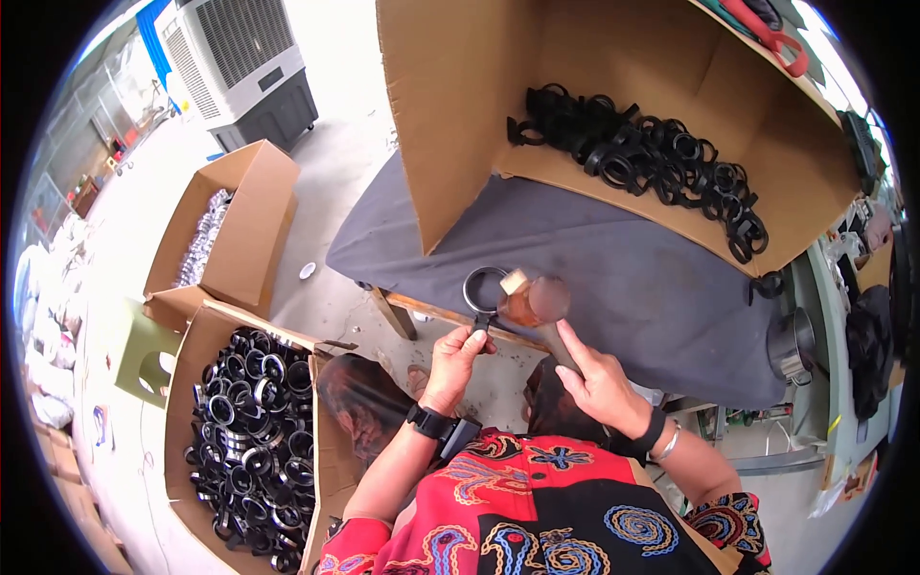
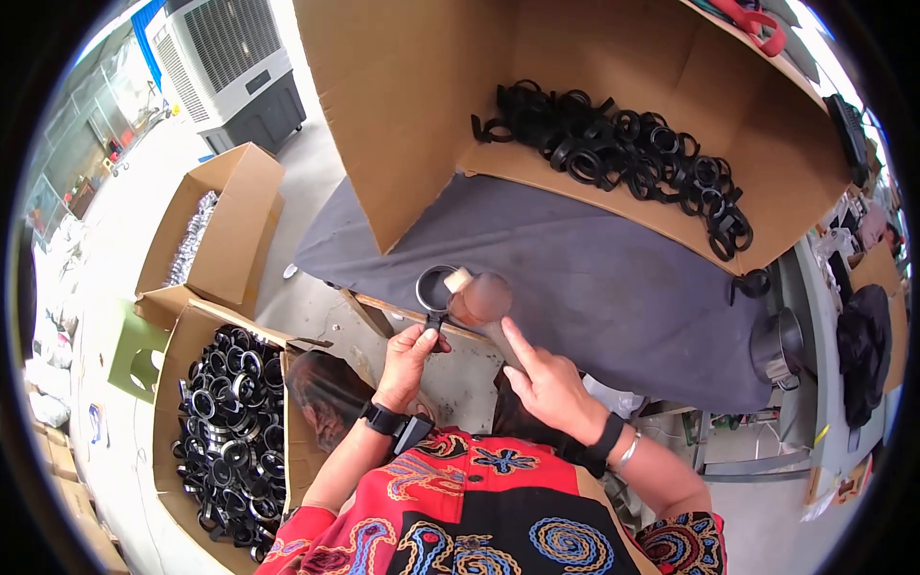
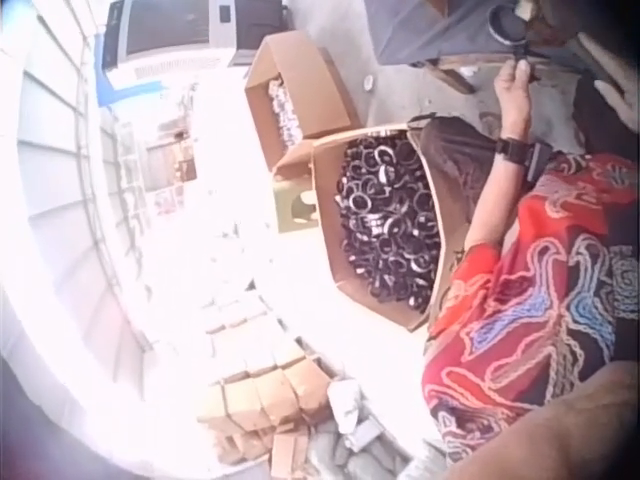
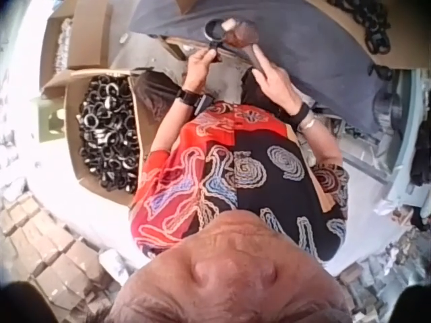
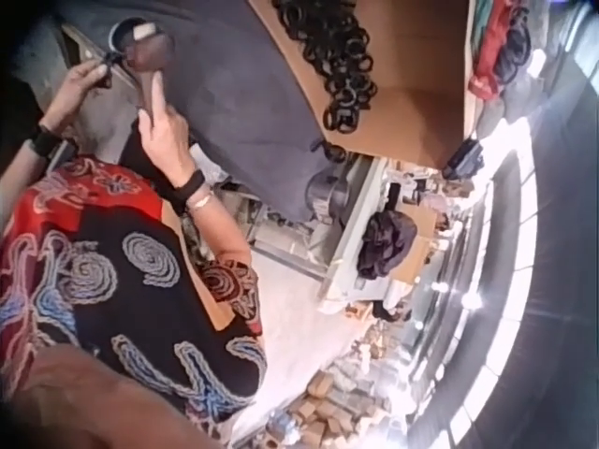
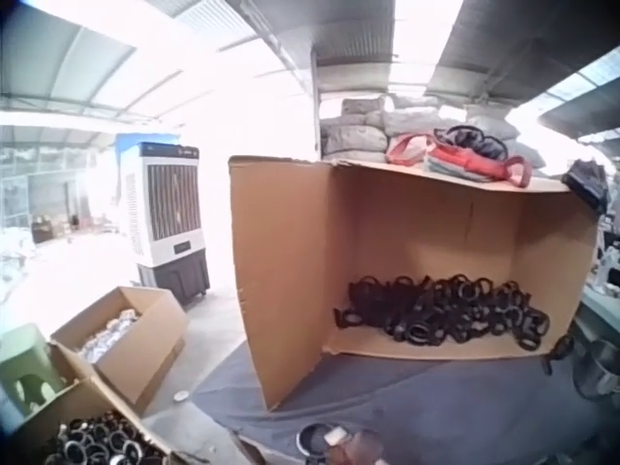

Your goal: Use a wooden mallet to assemble plastic components into a larger unit at a workbench.

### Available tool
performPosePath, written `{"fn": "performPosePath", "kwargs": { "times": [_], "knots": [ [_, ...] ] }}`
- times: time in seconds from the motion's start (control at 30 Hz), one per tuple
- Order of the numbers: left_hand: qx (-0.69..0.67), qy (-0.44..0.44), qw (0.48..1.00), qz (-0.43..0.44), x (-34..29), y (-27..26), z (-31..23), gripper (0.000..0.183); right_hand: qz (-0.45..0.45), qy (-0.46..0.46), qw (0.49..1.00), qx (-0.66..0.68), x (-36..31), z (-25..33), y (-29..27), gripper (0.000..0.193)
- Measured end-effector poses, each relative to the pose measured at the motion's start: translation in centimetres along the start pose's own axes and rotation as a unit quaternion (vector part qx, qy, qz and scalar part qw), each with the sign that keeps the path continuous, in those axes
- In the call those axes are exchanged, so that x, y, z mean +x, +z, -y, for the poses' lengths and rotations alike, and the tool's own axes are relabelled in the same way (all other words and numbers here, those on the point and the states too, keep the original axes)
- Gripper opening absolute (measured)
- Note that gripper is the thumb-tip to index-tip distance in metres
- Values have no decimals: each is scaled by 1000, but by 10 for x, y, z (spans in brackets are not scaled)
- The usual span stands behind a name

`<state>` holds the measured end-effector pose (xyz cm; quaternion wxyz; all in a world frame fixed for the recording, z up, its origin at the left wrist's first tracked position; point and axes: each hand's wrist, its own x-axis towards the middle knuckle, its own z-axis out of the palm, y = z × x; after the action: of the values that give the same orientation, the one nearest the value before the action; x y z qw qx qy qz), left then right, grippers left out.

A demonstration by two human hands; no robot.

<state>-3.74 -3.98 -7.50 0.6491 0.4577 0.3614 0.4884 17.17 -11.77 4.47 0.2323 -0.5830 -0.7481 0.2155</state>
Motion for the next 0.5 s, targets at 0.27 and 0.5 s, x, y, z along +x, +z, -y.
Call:
{"fn": "performPosePath", "kwargs": {
  "times": [0.27,0.5],
  "knots": [
    [-141,72,974,-160,-37,-52,-51,23,-152,68,937,308,2,-34,-15,60],
    [-246,211,783,-531,-112,-203,-82,23,-238,167,887,359,11,-58,-22,54]
  ]
}}
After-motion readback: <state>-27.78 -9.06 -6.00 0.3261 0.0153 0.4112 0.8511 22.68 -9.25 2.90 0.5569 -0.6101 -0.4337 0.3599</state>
